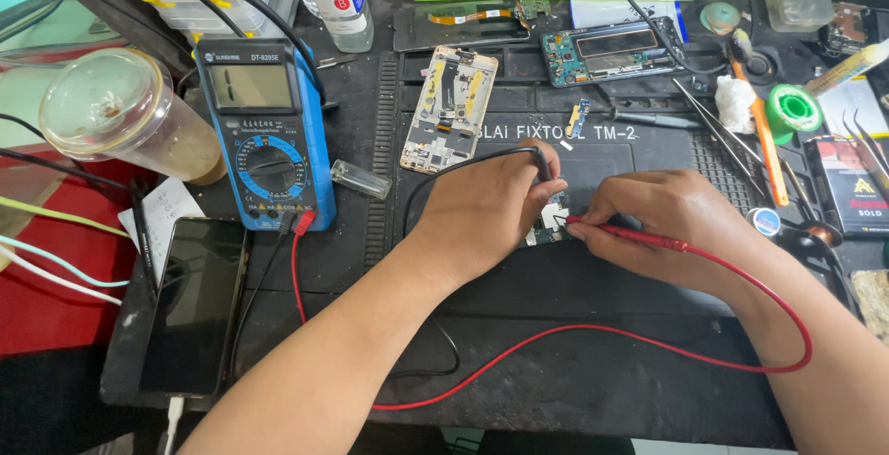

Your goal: The person uses a pencil to point at components on a small circuit board. They then use a multimeter with red and black probes to test various points on the board, observing the readings on the multimeter's display.

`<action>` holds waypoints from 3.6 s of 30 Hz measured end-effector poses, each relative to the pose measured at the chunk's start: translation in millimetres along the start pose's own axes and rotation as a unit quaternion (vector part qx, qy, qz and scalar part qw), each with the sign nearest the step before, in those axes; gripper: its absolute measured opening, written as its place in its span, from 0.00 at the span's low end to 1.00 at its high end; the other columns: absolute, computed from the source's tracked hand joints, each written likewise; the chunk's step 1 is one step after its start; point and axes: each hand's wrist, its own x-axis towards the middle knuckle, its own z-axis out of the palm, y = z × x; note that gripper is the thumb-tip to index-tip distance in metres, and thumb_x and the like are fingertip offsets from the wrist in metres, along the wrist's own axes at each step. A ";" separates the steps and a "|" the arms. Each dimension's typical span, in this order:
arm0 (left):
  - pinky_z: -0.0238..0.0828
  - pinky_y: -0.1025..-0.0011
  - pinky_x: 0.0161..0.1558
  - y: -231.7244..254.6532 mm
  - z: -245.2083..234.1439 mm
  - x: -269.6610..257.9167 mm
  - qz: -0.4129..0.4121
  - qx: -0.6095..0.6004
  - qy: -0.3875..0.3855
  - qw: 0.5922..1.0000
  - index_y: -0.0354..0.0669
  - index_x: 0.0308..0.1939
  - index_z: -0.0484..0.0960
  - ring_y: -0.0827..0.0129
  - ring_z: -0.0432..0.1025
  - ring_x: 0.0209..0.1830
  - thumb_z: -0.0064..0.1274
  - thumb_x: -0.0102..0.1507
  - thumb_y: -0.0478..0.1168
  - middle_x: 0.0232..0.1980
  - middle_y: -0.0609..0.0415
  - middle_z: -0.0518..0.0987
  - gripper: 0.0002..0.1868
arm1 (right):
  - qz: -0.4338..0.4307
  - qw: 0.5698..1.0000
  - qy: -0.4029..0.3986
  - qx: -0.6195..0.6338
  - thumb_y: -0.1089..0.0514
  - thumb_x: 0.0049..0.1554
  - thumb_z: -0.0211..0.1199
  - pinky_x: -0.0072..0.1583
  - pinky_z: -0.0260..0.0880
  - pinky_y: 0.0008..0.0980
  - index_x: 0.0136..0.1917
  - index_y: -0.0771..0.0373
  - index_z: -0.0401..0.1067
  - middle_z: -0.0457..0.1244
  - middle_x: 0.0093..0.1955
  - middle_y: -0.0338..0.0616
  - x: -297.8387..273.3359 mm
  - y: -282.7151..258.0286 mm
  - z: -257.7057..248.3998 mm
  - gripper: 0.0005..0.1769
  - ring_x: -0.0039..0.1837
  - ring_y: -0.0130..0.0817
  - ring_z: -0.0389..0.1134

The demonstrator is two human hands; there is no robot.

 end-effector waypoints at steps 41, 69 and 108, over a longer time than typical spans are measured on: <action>0.66 0.59 0.28 -1.8 -1.9 1.9 -0.006 -0.020 -0.006 1.000 0.53 0.46 0.71 0.62 0.78 0.34 0.39 0.72 0.50 0.42 0.68 0.79 0.10 | 0.007 1.000 -0.010 0.005 0.52 0.55 0.69 0.38 0.65 0.34 0.39 0.52 0.73 0.70 0.34 0.33 0.6 -3.0 -2.8 0.08 0.34 0.37 0.71; 0.67 0.59 0.29 -3.4 1.0 -2.3 0.008 -0.023 0.031 0.999 0.53 0.46 0.70 0.64 0.79 0.40 0.37 0.72 0.51 0.46 0.67 0.78 0.11 | 0.028 0.999 -0.008 -0.031 0.52 0.52 0.70 0.41 0.65 0.34 0.38 0.49 0.74 0.69 0.32 0.30 -5.5 4.3 4.3 0.05 0.32 0.36 0.69; 0.68 0.57 0.31 -4.4 0.9 -2.9 0.003 -0.037 0.018 0.999 0.54 0.48 0.69 0.61 0.78 0.38 0.36 0.72 0.52 0.42 0.63 0.80 0.11 | 0.113 0.992 -0.024 -0.054 0.46 0.50 0.70 0.42 0.68 0.31 0.36 0.44 0.77 0.75 0.34 0.21 -5.7 2.8 5.3 0.05 0.32 0.33 0.70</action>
